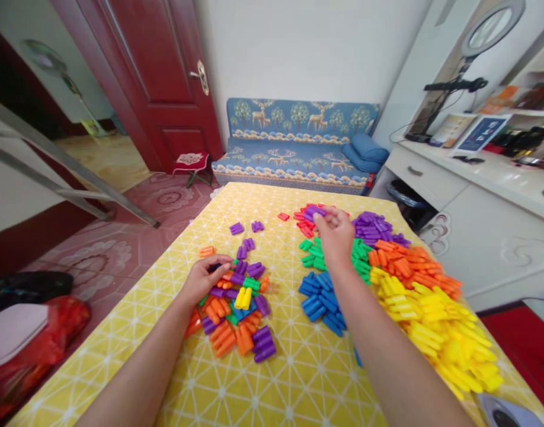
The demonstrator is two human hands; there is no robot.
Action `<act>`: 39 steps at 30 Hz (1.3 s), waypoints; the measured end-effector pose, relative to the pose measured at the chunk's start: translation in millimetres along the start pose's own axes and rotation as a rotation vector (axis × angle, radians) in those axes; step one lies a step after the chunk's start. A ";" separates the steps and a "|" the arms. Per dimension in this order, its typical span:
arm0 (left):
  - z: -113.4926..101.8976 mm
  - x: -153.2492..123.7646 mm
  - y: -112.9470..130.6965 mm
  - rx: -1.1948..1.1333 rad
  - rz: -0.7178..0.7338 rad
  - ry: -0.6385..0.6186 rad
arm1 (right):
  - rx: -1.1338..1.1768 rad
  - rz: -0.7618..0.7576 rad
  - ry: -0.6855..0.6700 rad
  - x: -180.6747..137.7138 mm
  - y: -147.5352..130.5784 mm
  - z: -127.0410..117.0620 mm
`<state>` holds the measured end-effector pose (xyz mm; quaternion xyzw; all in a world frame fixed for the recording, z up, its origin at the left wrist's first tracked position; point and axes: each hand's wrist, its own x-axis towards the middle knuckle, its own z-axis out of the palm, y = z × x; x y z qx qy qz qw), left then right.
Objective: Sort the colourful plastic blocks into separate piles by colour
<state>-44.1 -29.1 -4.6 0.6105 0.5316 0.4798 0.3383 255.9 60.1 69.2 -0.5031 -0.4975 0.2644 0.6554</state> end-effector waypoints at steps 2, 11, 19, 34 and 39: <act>0.1 0.3 -0.9 0.000 -0.002 0.000 | -0.261 -0.035 0.089 43.6 16.5 -32.2; -0.7 -1.8 -0.3 -0.006 -0.012 -0.003 | -1.029 -0.033 0.022 135.5 77.4 -115.9; -0.8 -1.5 0.5 -0.020 -0.028 -0.009 | -1.353 0.014 -0.081 131.9 80.0 -118.6; 0.6 -0.9 1.8 -0.014 0.007 0.007 | -0.331 -0.129 -0.541 -106.5 24.2 40.4; 1.5 -0.1 2.2 0.010 0.043 -0.009 | -0.409 -0.115 -0.542 -143.3 35.8 58.7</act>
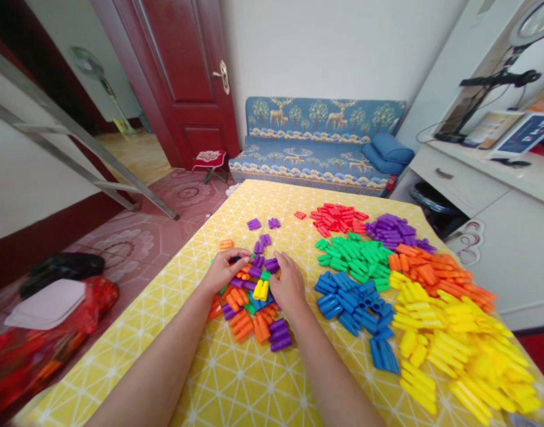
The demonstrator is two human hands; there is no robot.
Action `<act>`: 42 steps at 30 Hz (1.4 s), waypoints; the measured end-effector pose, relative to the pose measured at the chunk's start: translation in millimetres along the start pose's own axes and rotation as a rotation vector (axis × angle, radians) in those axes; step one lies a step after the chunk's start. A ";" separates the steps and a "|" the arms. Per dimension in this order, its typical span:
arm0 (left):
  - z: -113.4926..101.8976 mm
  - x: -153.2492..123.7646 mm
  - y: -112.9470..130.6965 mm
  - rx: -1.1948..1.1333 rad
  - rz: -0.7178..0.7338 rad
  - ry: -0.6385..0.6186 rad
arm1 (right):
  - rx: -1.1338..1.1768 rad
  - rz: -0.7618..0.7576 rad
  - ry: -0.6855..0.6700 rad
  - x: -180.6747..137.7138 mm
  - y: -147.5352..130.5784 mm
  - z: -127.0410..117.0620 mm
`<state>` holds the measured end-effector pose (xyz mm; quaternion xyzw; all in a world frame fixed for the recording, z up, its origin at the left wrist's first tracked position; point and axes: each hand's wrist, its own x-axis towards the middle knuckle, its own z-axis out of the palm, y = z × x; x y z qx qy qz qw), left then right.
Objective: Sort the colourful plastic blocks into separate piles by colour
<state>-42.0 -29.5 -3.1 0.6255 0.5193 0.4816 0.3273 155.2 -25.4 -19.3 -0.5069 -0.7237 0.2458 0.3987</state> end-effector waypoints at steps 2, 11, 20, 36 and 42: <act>0.0 -0.3 0.0 0.011 0.017 -0.009 | 0.002 -0.027 -0.035 0.6 -0.2 2.3; -8.9 -2.5 13.8 0.264 0.195 -0.225 | -0.031 -0.053 -0.037 -0.4 4.0 -5.8; -11.1 -2.4 9.6 0.180 0.179 -0.255 | 0.064 -0.098 0.079 -3.8 -4.4 -7.1; -9.4 -3.4 6.8 -0.109 -0.064 -0.169 | 0.195 -0.059 0.058 -6.7 -5.8 -4.5; -9.9 -4.0 12.1 -0.021 0.089 -0.159 | 0.268 -0.028 -0.047 -7.3 -8.7 -1.4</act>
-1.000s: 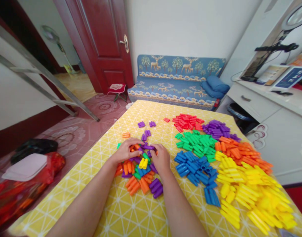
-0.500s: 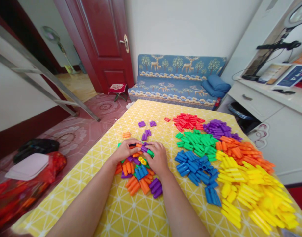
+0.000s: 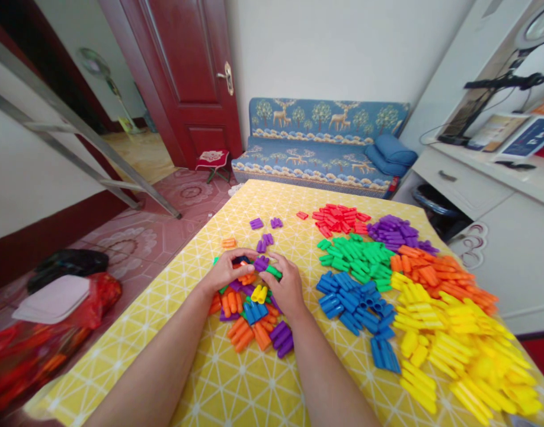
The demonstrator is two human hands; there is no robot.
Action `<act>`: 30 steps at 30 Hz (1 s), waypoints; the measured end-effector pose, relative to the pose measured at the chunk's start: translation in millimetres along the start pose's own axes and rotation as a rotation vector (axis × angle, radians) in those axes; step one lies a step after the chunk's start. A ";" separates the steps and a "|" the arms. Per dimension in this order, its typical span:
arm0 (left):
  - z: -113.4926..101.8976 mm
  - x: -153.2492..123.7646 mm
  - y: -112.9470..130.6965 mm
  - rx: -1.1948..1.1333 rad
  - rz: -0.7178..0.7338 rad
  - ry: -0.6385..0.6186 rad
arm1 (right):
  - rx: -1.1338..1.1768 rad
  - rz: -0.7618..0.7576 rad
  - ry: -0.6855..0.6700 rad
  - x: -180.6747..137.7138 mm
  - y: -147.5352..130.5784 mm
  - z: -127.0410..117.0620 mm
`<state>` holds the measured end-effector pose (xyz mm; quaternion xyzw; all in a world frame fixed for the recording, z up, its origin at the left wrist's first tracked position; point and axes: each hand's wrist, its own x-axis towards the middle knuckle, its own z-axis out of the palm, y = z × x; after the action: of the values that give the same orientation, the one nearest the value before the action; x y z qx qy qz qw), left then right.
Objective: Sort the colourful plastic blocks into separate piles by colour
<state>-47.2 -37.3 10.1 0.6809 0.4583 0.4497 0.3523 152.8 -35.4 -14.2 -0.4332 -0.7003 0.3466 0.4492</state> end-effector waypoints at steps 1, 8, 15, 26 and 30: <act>0.6 0.3 -0.3 0.014 0.007 -0.010 | -0.008 -0.005 -0.016 0.3 -0.2 0.5; 2.0 -0.1 -5.9 -0.077 -0.038 -0.023 | -0.005 -0.017 -0.045 -0.1 -2.9 -0.1; 1.5 -0.3 -3.3 -0.208 -0.115 0.066 | -0.123 -0.232 -0.030 -2.5 -15.8 -7.5; 2.8 1.6 -4.1 -0.172 0.009 0.038 | -0.252 -0.319 0.029 -0.3 -12.1 2.2; 3.0 1.9 -2.7 -0.129 0.021 0.026 | -0.292 -0.322 0.043 -0.2 -15.5 3.1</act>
<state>-44.9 -34.9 7.2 0.6556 0.4257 0.4908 0.3847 145.4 -41.8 -1.8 -0.3834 -0.7934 0.1560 0.4464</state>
